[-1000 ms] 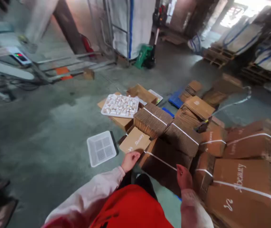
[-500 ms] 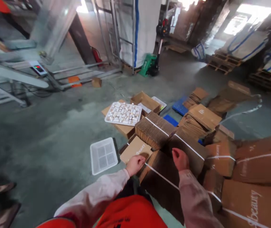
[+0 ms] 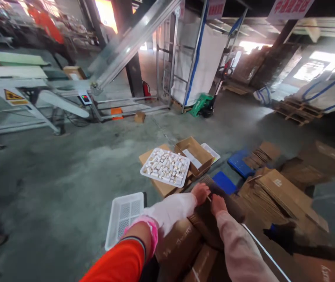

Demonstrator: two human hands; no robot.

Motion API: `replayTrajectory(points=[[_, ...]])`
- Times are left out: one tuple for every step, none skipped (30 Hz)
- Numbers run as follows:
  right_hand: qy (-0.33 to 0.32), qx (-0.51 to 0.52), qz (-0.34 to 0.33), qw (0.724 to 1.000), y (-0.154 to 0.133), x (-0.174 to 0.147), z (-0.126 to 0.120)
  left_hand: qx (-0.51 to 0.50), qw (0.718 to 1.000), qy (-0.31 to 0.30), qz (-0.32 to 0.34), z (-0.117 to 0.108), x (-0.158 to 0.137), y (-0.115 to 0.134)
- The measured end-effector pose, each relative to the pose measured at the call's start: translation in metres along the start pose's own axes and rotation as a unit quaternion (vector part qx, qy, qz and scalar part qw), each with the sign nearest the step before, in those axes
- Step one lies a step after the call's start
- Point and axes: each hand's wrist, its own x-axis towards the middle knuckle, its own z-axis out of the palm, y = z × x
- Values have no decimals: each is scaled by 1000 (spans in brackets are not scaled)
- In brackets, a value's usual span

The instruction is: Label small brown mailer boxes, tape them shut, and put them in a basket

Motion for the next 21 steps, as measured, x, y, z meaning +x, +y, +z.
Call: replayTrajectory(points=[[-17,-3,1,1000,0,1,-2,7,1000,-10,13,3,3,-1],[-33,-2,3,999,-1,1,-4,13,999,-18,23,7,3,-1],[-44,0,8,999,-2,0,-5,18,999,-24,31,10,2,0],[-51,4,17,999,-4,-2,-6,23,999,-29,37,13,1,1],[-54,9,31,998,-6,-4,-6,28,998,-33,42,16,-1,1],[-55,15,51,997,-9,-5,-6,33,998,-35,47,18,-1,0],[-56,22,73,995,-11,-6,-5,38,997,-34,52,21,-1,-1],[-57,32,95,993,-13,-5,-5,42,997,-33,57,23,0,-4],[-61,43,116,990,-14,-4,-4,46,997,-31,61,26,1,-6],[-67,59,134,987,-13,-3,-3,50,996,-29,63,29,2,-9],[-77,77,148,983,-12,-1,-3,53,996,-27,65,32,3,-11],[-89,100,159,978,-10,1,-3,56,996,-24,67,34,2,-13],[-103,125,167,973,-7,2,-3,57,996,-20,69,37,0,-14],[-116,151,175,966,-4,3,-3,58,996,-17,72,38,-2,-15],[-126,176,184,959,-1,4,-3,57,995,-13,75,40,-5,-15],[-131,199,193,952,1,4,-3,56,995,-10,78,41,-7,-16],[-134,219,202,945,3,4,-2,54,995,-8,80,41,-10,-17],[-134,237,210,939,4,4,-2,53,995,-6,82,42,-11,-18],[-131,252,216,934,5,5,-1,52,995,-5,84,42,-12,-19],[-123,261,220,932,6,5,-1,50,995,-6,86,42,-12,-20],[-111,265,222,932,7,6,-1,48,995,-8,88,42,-12,-22]])
